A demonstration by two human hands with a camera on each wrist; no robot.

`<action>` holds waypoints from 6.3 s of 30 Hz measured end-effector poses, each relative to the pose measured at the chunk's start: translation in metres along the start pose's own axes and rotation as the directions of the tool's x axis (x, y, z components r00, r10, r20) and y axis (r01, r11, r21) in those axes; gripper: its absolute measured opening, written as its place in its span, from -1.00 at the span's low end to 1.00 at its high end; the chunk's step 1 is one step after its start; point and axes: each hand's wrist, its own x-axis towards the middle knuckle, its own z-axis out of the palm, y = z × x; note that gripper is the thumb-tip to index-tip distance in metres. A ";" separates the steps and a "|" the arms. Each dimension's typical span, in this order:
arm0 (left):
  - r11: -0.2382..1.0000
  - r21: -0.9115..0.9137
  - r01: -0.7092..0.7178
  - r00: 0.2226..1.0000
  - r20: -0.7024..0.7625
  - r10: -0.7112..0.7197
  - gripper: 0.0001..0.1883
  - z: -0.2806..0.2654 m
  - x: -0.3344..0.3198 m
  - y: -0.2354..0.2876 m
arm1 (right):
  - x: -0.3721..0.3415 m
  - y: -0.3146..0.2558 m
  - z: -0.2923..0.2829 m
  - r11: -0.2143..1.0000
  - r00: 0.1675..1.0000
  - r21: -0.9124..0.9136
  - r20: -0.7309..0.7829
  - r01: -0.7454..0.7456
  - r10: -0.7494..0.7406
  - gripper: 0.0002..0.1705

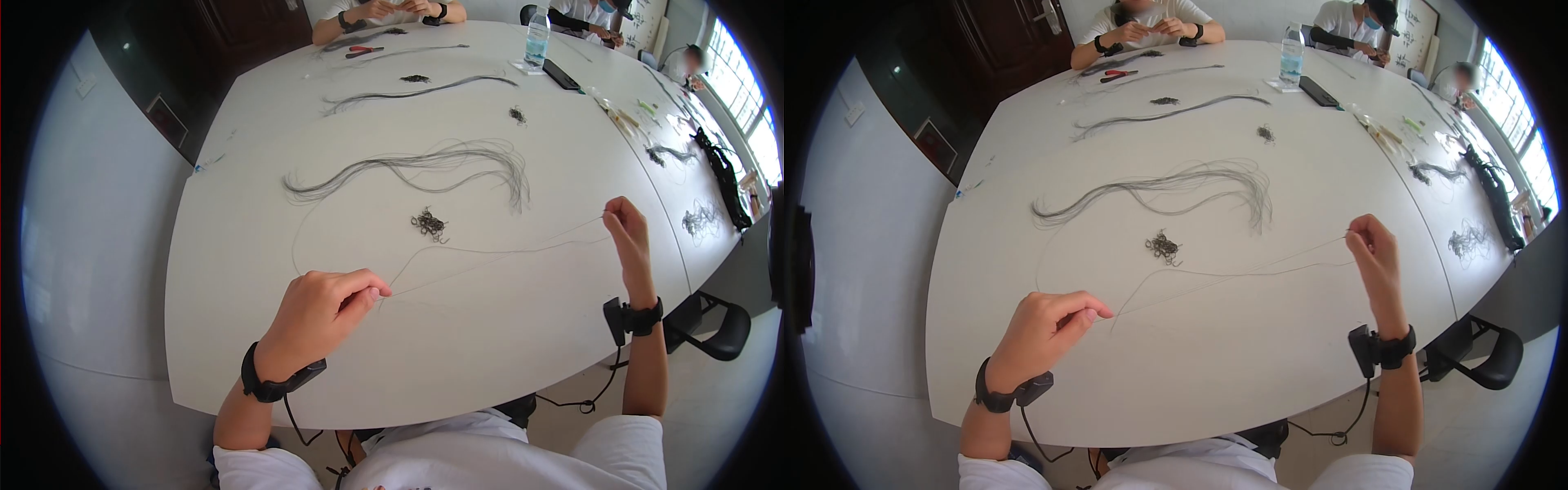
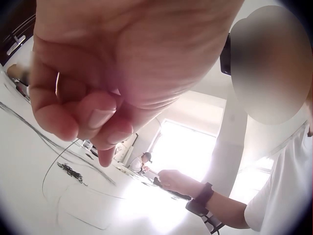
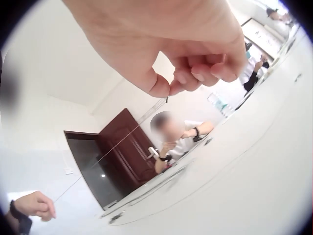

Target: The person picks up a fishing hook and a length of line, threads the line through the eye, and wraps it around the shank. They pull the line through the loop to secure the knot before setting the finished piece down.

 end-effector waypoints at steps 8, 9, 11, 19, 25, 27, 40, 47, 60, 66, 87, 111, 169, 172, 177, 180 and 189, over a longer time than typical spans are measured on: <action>0.990 0.075 0.119 0.977 0.167 -0.130 -0.92 0.007 0.003 -0.024 | 0.018 0.097 -0.076 0.948 0.994 -0.299 -0.026 -0.107 0.104 -0.85; 0.988 0.079 0.134 0.971 0.189 -0.147 -0.92 0.007 0.004 -0.025 | 0.019 0.103 -0.081 0.938 0.993 -0.324 -0.019 -0.118 0.119 -0.84; 0.988 0.081 0.133 0.965 0.215 -0.148 -0.92 0.010 0.006 -0.026 | 0.019 0.111 -0.087 0.915 0.989 -0.377 -0.016 -0.142 0.146 -0.82; 0.976 0.214 -0.027 0.972 0.233 -0.024 -0.89 0.017 0.002 -0.032 | 0.026 0.132 -0.095 0.822 0.989 -0.550 -0.062 -0.147 0.135 -0.78; 0.961 0.275 -0.028 0.974 0.222 -0.036 -0.89 0.013 -0.003 -0.026 | 0.023 0.103 -0.079 0.745 0.986 -0.650 -0.047 -0.151 0.158 -0.70; 0.958 0.286 -0.036 0.973 0.228 -0.032 -0.89 0.012 -0.003 -0.025 | 0.024 0.106 -0.081 0.725 0.987 -0.676 -0.027 -0.134 0.157 -0.69; 0.952 0.302 -0.048 0.960 0.277 -0.040 -0.85 0.012 -0.006 -0.030 | 0.055 0.175 -0.145 0.689 0.984 -0.703 -0.129 -0.177 0.121 -0.73; 0.862 0.241 -0.446 0.855 0.398 0.331 -0.46 0.038 -0.008 -0.020 | 0.053 0.123 -0.111 0.584 0.997 -0.809 -0.059 -0.075 0.047 -0.82; 0.892 0.155 -0.424 0.831 0.457 0.316 -0.58 0.034 -0.002 -0.019 | -0.006 -0.013 0.018 0.745 0.834 -0.546 0.550 0.383 -0.026 -0.89; 0.931 0.145 -0.335 0.835 0.503 0.223 -0.58 0.025 -0.002 -0.019 | 0.004 -0.002 -0.017 0.757 0.922 -0.634 0.368 0.154 0.121 -0.89; 0.833 0.271 -0.483 0.816 0.485 0.315 -0.35 0.038 -0.002 -0.021 | -0.026 0.092 -0.119 0.464 0.983 -0.873 0.182 0.147 0.031 -0.49; 0.843 0.259 -0.472 0.828 0.458 0.323 -0.35 0.039 -0.001 -0.024 | -0.023 0.089 -0.128 0.314 0.986 -0.946 0.119 0.076 0.119 -0.46; 0.952 0.008 -0.307 0.887 -0.359 0.289 -0.70 -0.029 0.082 -0.009 | 0.138 -0.076 0.199 0.917 0.871 0.146 0.288 0.371 -0.398 -0.79; 0.956 0.066 -0.285 0.834 -0.474 0.281 -0.66 -0.015 0.086 -0.001 | 0.080 -0.143 0.181 0.842 0.769 0.330 0.359 0.426 -0.529 -0.83; 0.987 -0.044 -0.155 0.956 -0.260 0.139 -0.82 -0.039 0.073 0.007 | 0.044 -0.161 0.160 0.755 0.637 0.292 0.408 0.587 -0.654 -0.92; 0.984 0.126 -0.128 0.924 -0.345 0.165 -0.76 -0.058 0.064 0.004 | 0.049 -0.144 0.142 0.795 0.682 0.177 0.428 0.581 -0.593 -0.92; 0.873 0.446 0.196 0.818 -0.565 0.105 -0.81 -0.096 0.043 -0.019 | 0.063 -0.081 0.097 0.962 0.901 0.084 0.337 0.260 -0.273 -0.90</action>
